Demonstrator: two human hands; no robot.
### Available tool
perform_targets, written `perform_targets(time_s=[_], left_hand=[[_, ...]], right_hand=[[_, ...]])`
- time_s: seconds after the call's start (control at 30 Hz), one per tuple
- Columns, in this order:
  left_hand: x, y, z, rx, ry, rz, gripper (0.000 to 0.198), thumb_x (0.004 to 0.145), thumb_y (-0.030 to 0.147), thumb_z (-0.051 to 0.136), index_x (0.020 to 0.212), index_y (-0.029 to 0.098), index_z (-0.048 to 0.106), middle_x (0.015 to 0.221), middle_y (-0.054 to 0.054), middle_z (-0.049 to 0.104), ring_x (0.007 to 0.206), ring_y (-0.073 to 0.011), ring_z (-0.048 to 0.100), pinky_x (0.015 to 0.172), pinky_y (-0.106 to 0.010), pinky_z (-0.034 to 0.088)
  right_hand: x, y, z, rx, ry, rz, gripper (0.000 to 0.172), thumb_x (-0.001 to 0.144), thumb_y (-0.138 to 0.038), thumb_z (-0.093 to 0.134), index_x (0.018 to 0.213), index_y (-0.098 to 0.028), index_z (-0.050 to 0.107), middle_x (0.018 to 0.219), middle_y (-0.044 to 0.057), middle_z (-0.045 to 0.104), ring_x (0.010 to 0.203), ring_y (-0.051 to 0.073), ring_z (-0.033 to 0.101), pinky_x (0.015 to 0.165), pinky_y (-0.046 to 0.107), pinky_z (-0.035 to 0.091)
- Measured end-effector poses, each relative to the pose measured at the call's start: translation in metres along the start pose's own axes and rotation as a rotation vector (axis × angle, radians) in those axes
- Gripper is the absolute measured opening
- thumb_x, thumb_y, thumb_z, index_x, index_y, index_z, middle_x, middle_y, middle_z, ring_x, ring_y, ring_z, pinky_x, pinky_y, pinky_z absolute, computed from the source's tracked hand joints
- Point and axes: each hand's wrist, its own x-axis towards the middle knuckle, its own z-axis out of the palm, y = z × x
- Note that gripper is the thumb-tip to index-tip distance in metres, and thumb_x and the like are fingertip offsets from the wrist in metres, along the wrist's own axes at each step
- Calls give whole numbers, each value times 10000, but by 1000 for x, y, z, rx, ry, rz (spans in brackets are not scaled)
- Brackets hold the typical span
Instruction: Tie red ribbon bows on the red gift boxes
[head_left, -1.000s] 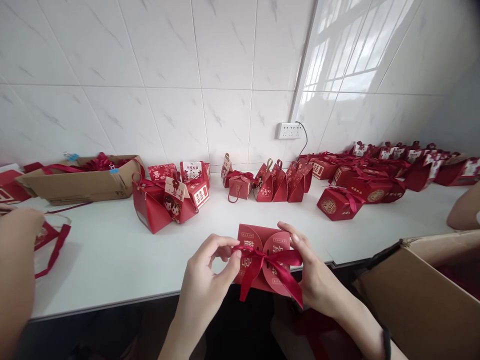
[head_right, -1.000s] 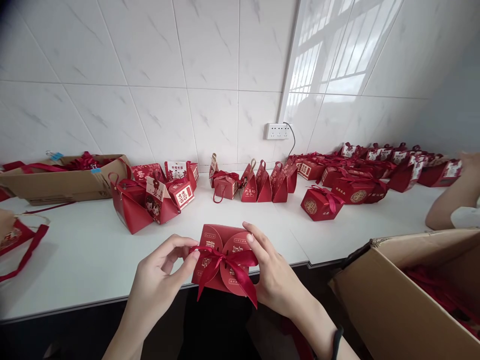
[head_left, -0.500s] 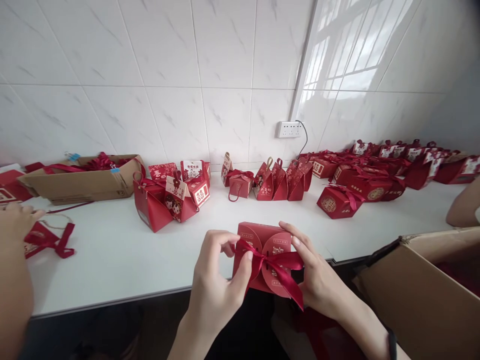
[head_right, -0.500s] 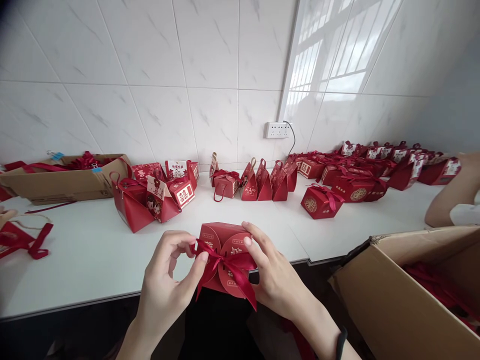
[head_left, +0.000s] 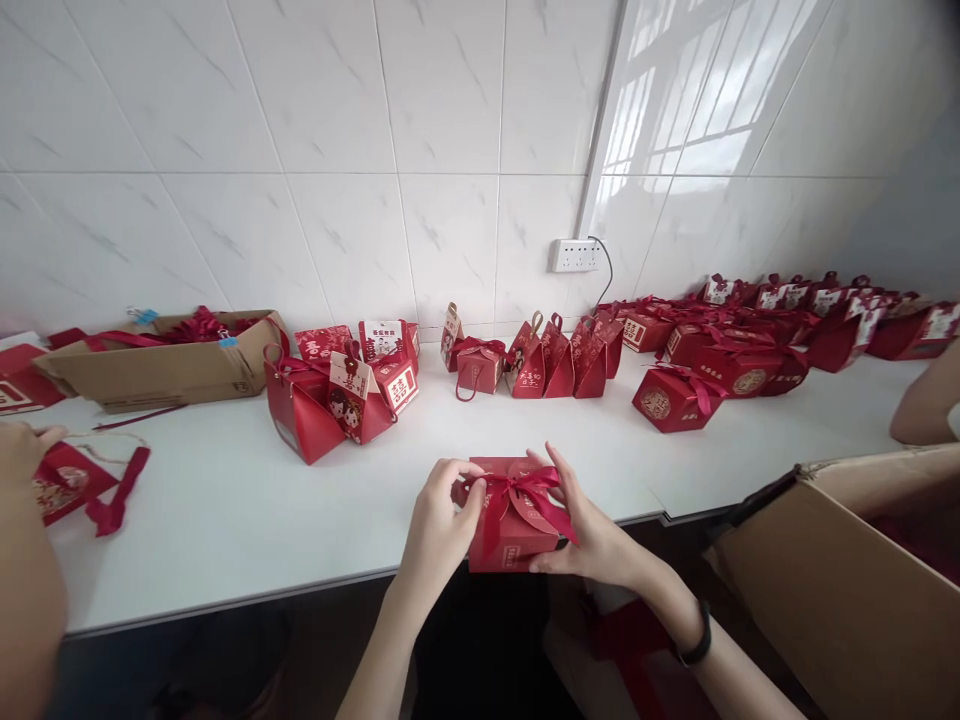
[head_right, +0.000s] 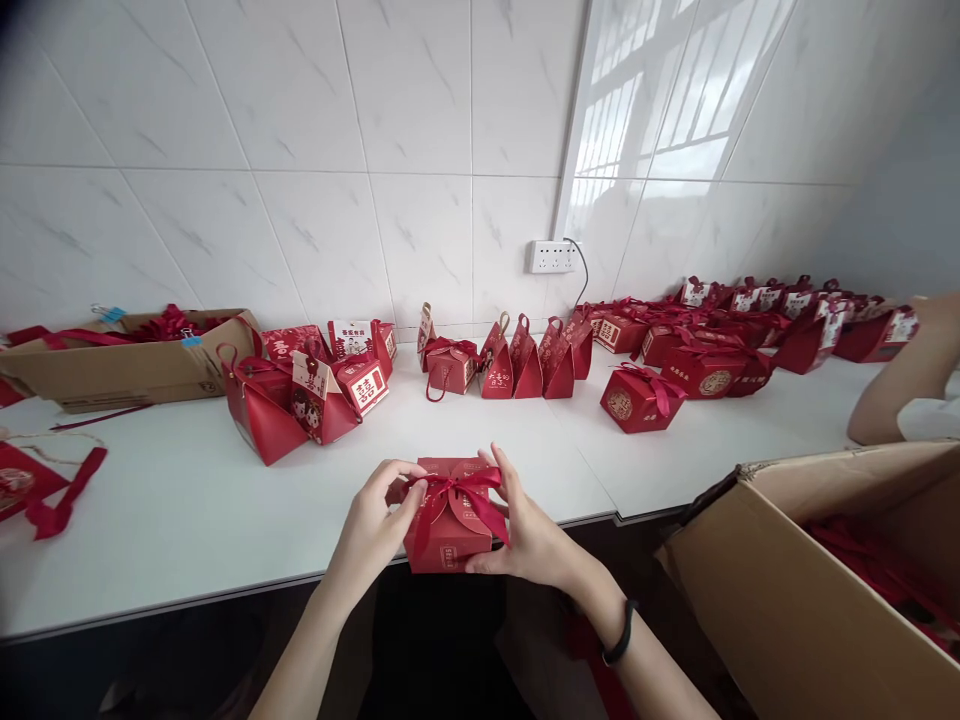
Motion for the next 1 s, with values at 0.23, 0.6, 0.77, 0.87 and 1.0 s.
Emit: perform_targets(time_s=[0.23, 0.6, 0.77, 0.87, 1.0], left_hand=[[-6, -5, 0, -13, 195, -108, 266, 813, 447, 514, 903, 197, 527, 836, -33, 562, 757, -167, 561, 650, -277, 470], [-24, 17, 11, 363, 99, 104, 187, 836, 334, 481, 700, 208, 504, 683, -1, 536, 639, -163, 504, 614, -270, 412], [-23, 18, 1, 124, -41, -152, 316, 844, 463, 458, 674, 204, 516, 577, 27, 471, 495, -121, 419, 480, -220, 337], [-22, 20, -1, 18, -73, -236, 359, 828, 508, 468, 652, 198, 513, 563, 28, 454, 493, -117, 407, 467, -213, 328], [-19, 19, 3, -28, -42, -209, 354, 828, 483, 479, 629, 191, 507, 622, 9, 499, 554, -128, 471, 487, -209, 362]], right_hand=[[-10, 6, -6, 313, 353, 169, 634, 800, -678, 432, 1255, -237, 424, 1237, 173, 521, 1134, 277, 552, 823, 423, 524], [34, -30, -2, 99, 421, 513, 456, 837, -553, 444, 571, -187, 390, 512, -51, 372, 479, 87, 349, 482, 224, 306], [34, -22, -5, 120, 422, 489, 333, 842, -472, 462, 694, -177, 503, 602, -10, 507, 548, 122, 477, 525, 247, 411], [28, -29, -6, -3, 536, 309, 268, 835, -424, 505, 960, -190, 542, 964, 85, 568, 904, 210, 577, 731, 343, 511], [23, -48, -3, -173, 278, 87, 328, 797, -347, 611, 1104, -257, 540, 1280, 91, 404, 1243, 243, 407, 987, 399, 428]])
